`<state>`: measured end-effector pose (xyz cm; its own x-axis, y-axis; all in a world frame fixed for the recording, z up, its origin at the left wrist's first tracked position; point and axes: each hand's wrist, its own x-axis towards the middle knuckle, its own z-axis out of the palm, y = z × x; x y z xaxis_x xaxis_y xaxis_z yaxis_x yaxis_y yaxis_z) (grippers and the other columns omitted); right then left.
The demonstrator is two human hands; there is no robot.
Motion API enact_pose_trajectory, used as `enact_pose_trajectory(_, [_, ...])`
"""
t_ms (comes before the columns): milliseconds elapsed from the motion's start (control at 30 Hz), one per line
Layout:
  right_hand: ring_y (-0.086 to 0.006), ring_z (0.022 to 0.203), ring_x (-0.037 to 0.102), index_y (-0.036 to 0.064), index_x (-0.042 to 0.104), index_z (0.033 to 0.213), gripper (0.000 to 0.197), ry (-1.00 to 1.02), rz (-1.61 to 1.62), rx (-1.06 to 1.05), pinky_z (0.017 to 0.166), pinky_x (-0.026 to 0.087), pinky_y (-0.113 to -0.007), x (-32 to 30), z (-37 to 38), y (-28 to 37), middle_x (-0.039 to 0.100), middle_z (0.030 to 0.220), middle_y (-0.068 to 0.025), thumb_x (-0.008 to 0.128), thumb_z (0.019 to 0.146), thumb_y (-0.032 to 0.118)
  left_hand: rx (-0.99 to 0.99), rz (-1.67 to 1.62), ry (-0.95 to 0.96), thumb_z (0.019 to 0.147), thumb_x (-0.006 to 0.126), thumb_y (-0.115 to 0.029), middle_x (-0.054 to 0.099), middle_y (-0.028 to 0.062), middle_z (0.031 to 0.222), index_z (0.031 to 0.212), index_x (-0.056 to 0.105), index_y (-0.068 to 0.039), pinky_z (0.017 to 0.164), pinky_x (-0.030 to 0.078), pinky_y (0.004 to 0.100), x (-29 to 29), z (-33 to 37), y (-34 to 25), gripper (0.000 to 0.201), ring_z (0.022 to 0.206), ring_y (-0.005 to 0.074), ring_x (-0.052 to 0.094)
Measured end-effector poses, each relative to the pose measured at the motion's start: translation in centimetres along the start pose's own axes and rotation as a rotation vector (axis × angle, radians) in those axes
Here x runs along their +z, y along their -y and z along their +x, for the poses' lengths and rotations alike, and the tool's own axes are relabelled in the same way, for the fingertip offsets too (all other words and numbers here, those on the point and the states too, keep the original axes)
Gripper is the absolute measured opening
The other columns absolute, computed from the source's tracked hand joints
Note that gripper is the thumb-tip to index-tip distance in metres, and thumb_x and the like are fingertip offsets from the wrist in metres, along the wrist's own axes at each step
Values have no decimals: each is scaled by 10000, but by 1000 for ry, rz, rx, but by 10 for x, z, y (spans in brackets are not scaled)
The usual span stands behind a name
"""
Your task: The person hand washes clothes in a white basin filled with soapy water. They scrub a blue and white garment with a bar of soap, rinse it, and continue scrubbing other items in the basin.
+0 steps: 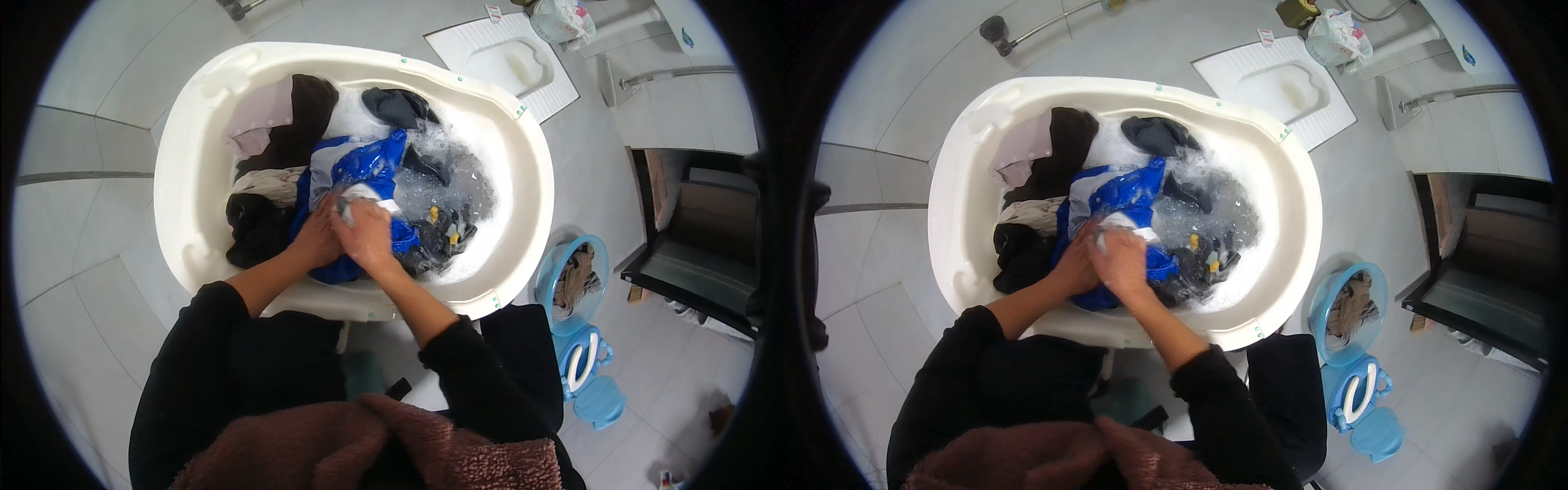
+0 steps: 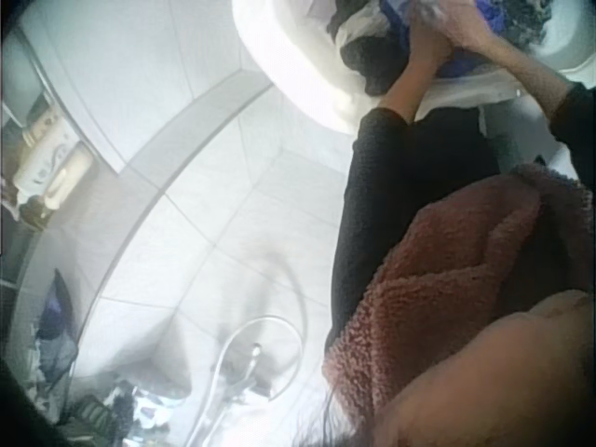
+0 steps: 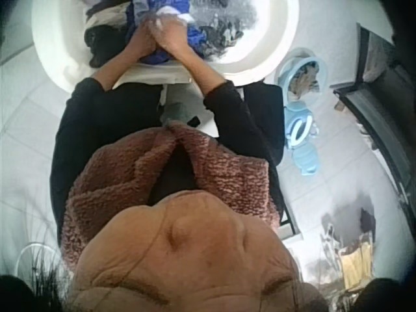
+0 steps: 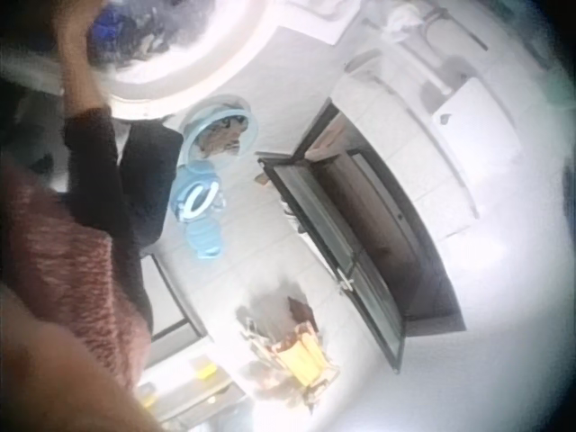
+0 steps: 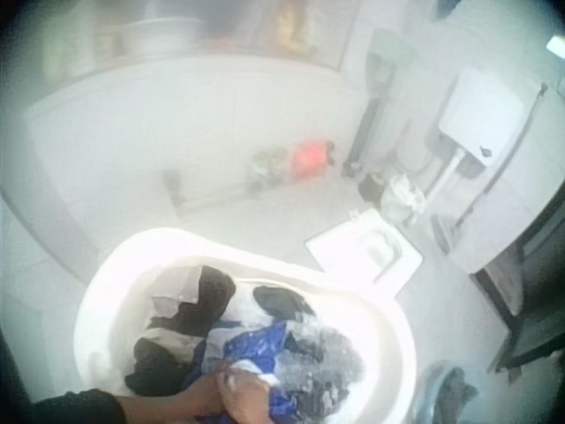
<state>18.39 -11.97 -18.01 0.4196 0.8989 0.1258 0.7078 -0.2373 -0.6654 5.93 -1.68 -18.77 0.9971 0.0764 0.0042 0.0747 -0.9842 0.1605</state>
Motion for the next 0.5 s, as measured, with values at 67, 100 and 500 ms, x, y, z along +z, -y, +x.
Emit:
enact_pose_trajectory(67, [-403, 802, 636, 21, 638, 916, 355, -27, -189, 190, 749, 464, -513, 14, 15, 7, 673, 893, -193, 623, 902, 375, 4, 18, 57, 880, 638, -560, 318, 253, 1552, 1497, 325, 6, 1217, 195, 499, 2, 1, 1, 893, 1464, 411, 259])
enact_pose_trajectory(100, [-391, 789, 641, 26, 641, 931, 353, 0, -295, 259, 740, 465, -512, 14, 21, -1, 676, 887, -185, 608, 913, 378, -82, -154, 135, 888, 627, -559, 324, 252, 1549, 1496, 326, 4, 1217, 194, 500, 2, 2, 1, 882, 1462, 410, 264])
enact_pose_trajectory(500, [-415, 990, 662, 69, 717, 1009, 538, -112, -621, 845, 867, 513, -499, -104, -17, -176, 693, 1040, -236, 578, 896, 576, -153, -395, 107, 865, 670, -526, 274, 240, 1577, 1509, 304, -6, 1226, 173, 491, -10, 8, 2, 905, 1478, 397, 240])
